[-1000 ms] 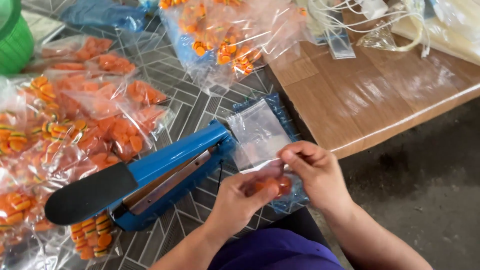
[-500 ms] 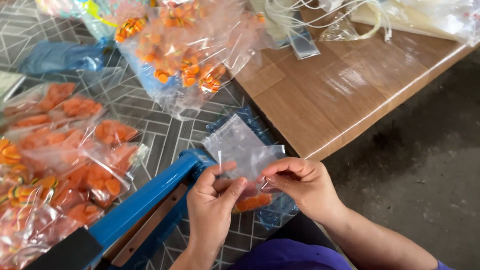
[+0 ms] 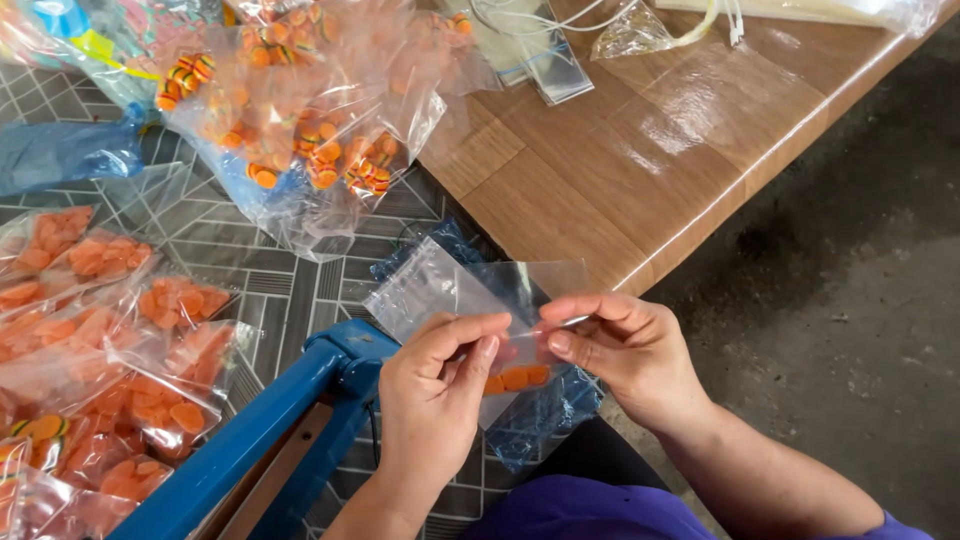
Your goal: Sealing small plastic bags containing snacks using a manual heat sealer.
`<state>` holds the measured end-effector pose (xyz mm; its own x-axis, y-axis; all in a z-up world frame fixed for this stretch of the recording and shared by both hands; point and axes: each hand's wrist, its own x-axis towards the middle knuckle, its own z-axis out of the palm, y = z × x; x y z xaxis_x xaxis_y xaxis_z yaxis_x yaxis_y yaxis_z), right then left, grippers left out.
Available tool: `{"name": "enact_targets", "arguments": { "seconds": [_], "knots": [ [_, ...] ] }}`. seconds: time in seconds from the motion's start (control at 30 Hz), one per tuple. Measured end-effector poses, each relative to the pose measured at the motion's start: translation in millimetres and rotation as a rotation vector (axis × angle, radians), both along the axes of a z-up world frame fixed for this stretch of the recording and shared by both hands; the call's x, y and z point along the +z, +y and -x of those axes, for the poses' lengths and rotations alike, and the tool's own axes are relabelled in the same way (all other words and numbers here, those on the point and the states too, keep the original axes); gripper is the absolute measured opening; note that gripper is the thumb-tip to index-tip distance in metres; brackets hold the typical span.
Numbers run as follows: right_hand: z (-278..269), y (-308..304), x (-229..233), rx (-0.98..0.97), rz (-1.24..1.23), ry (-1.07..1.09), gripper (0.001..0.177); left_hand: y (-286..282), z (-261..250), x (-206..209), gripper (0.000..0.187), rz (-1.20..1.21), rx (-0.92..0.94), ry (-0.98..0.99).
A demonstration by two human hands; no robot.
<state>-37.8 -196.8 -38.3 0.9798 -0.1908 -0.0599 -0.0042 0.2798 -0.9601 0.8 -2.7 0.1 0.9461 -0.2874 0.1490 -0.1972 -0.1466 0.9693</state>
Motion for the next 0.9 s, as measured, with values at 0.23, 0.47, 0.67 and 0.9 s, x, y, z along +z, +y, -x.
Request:
{"name": "enact_targets", "arguments": {
  "seconds": [0.23, 0.47, 0.67, 0.9],
  "knots": [
    [-1.6, -12.8, 5.0, -0.026, 0.019, -0.06, 0.009, 8.4, -4.5, -6.4, 0.028, 0.155, 0.059, 0.079],
    [7.6, 1.1, 19.1, 0.004, -0.057, -0.136, 0.011, 20.1, 14.0, -16.2, 0.04, 0.315, 0.151, 0.032],
    [17.0, 23.2, 27.0, 0.038, -0.072, -0.295, 0.007, 25.9, 10.4, -31.9, 0.104, 0.549, -0.382, 0.126],
    [4.4, 35.3, 21.1, -0.011, -0.217, -0.242, 0.035, 27.6, 28.9, -48.1, 0.053, 0.402, -0.421, 0.644]
  ]
}}
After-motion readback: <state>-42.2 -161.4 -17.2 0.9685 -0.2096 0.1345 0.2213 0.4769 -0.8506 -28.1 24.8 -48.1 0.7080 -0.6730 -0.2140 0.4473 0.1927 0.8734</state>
